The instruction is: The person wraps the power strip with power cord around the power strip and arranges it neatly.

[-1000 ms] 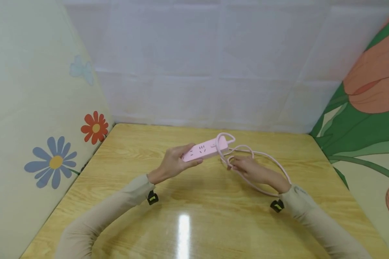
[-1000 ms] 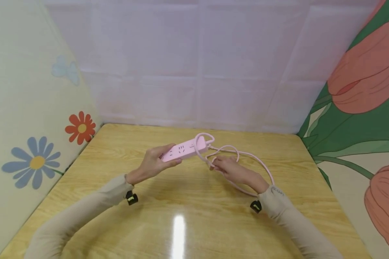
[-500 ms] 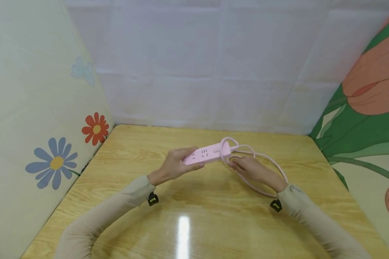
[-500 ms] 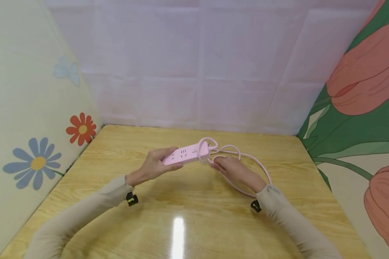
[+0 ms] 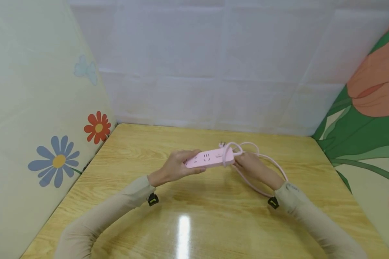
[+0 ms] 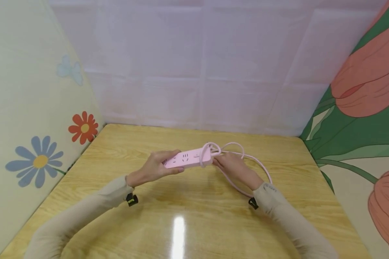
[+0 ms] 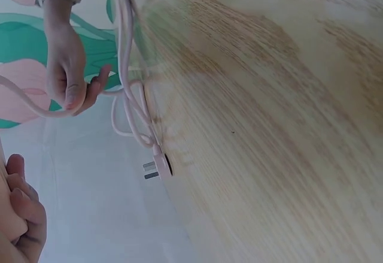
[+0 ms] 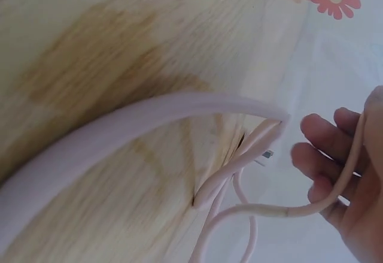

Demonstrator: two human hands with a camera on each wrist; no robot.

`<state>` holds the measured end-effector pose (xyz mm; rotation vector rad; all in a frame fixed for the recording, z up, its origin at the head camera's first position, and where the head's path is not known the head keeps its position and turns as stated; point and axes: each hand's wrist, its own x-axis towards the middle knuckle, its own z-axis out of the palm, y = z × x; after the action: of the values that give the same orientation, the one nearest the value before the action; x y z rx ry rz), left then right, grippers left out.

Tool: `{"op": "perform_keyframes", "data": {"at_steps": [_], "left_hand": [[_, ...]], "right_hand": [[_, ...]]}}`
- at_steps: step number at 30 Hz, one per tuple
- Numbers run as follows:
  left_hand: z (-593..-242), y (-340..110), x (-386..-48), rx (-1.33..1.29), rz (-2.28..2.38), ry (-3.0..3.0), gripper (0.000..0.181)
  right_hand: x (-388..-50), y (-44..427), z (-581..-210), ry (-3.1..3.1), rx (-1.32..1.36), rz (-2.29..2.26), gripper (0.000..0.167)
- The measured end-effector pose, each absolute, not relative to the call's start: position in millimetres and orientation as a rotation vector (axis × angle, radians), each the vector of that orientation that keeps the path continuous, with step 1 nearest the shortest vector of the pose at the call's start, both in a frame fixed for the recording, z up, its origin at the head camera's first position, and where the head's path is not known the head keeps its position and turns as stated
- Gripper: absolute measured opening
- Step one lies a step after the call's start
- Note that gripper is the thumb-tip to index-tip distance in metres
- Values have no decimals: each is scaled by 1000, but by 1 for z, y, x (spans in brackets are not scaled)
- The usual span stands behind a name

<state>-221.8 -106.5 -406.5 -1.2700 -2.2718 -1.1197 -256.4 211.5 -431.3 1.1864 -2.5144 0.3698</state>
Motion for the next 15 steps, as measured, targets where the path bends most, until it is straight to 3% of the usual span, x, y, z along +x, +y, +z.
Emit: {"op": "perform_keyframes", "data": {"at_steps": [11,15], "left_hand": [[-405,-108,-220,-1281,-1052,-2256,60],[-408,-108,-221,-1339,-971,-2221,60]], "right_hand": [[-256,209,-422,-2565,1073,354,3],[-255,209,-420,-2502,1185,539,15]]}}
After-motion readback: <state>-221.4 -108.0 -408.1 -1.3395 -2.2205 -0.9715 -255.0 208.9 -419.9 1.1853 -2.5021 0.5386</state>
